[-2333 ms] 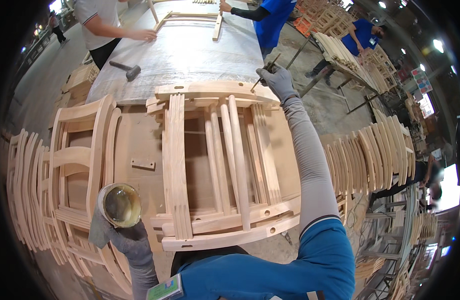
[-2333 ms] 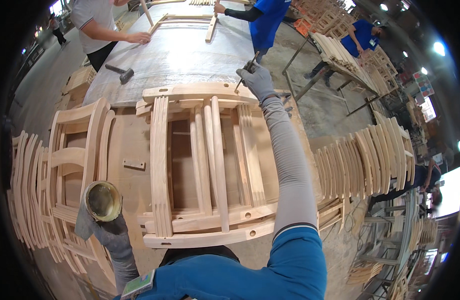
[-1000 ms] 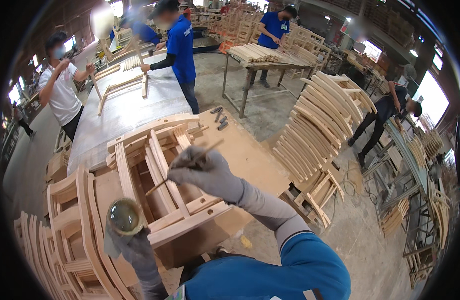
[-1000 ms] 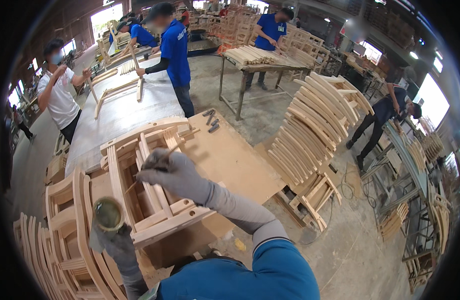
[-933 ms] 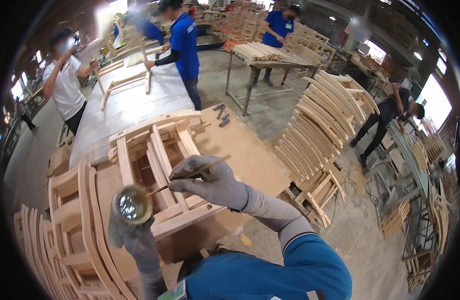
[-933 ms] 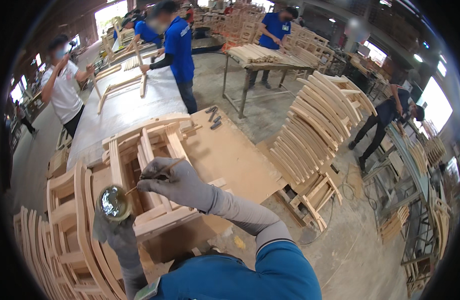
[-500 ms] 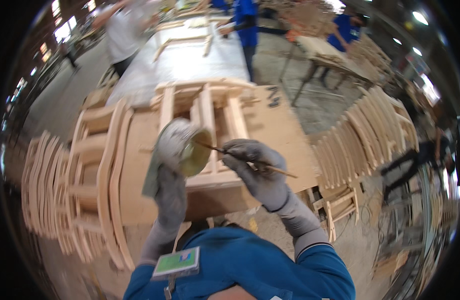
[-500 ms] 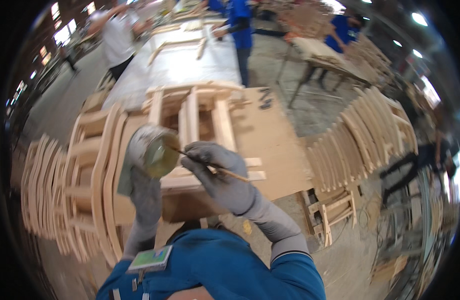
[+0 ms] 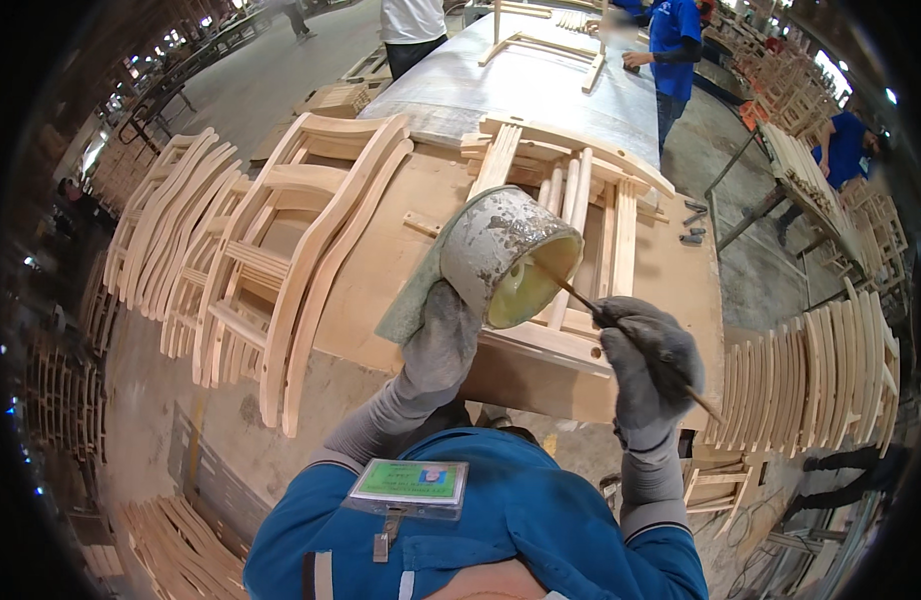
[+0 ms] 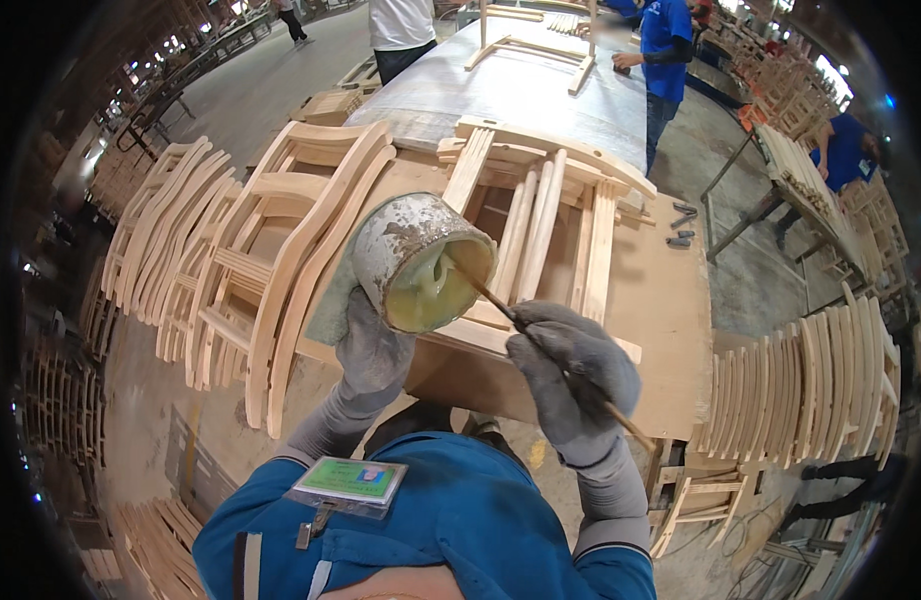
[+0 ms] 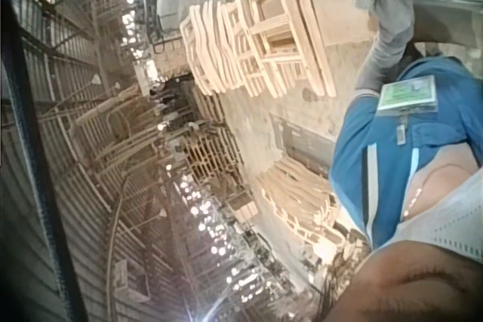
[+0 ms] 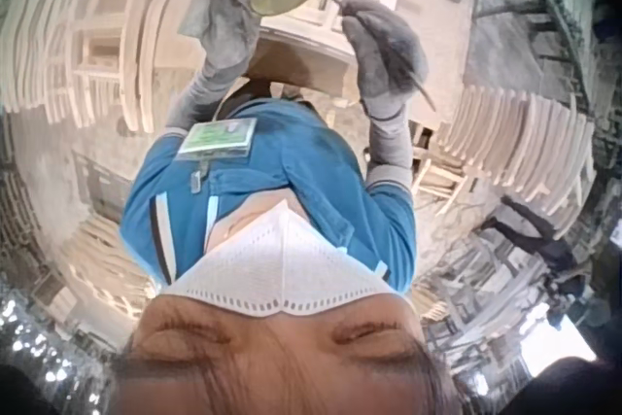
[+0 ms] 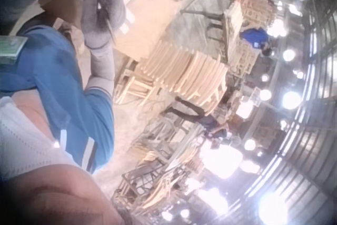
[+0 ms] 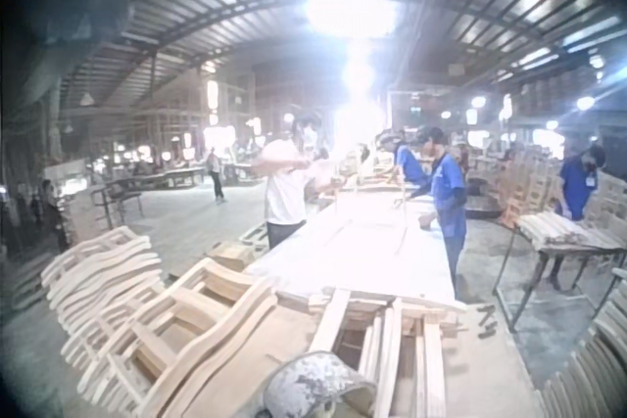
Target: The person applies a yellowish liquid to wooden chair frames using a brush and a small container. They repeatedly dip the brush into the container and coat the joints and surfaces of multiple chair frames on a workbench in a factory setting.
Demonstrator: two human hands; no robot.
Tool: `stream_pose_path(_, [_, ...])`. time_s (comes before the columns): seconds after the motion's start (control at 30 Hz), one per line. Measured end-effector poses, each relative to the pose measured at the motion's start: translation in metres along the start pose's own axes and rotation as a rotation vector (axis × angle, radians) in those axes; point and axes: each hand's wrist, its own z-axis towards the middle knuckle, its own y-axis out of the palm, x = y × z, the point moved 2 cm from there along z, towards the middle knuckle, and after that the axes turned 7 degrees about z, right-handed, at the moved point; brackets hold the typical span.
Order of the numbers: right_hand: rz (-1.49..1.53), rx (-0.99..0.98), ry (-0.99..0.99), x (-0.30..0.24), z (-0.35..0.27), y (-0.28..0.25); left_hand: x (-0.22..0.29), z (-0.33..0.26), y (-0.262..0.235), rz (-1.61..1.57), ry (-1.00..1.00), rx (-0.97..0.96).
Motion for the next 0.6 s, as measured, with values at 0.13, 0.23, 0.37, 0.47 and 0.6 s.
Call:
stream_pose_path(0.13, [-0.152,-0.158,-0.068,0.008,-0.012,0.02,0.0,0.01,-0.007,0.027,0.052,0.087])
stream_pose_path(0.23, [-0.231,-0.31,-0.048,0.001,-0.015,0.022,-0.001,0.016,-0.031,0.038,0.056,0.129])
stream_pose_path(0.37, [0.31,-0.009,0.105,0.027,-0.001,0.042,0.007,0.035,-0.049,-0.124,0.009,0.094])
stream_pose_path(0.47, [0.322,0.038,0.142,0.055,0.013,0.067,0.011,0.05,-0.061,-0.174,0.029,0.113])
stream_pose_path(0.6, [0.243,-0.024,0.11,0.074,0.022,0.095,0.015,0.076,-0.088,-0.018,-0.066,0.173])
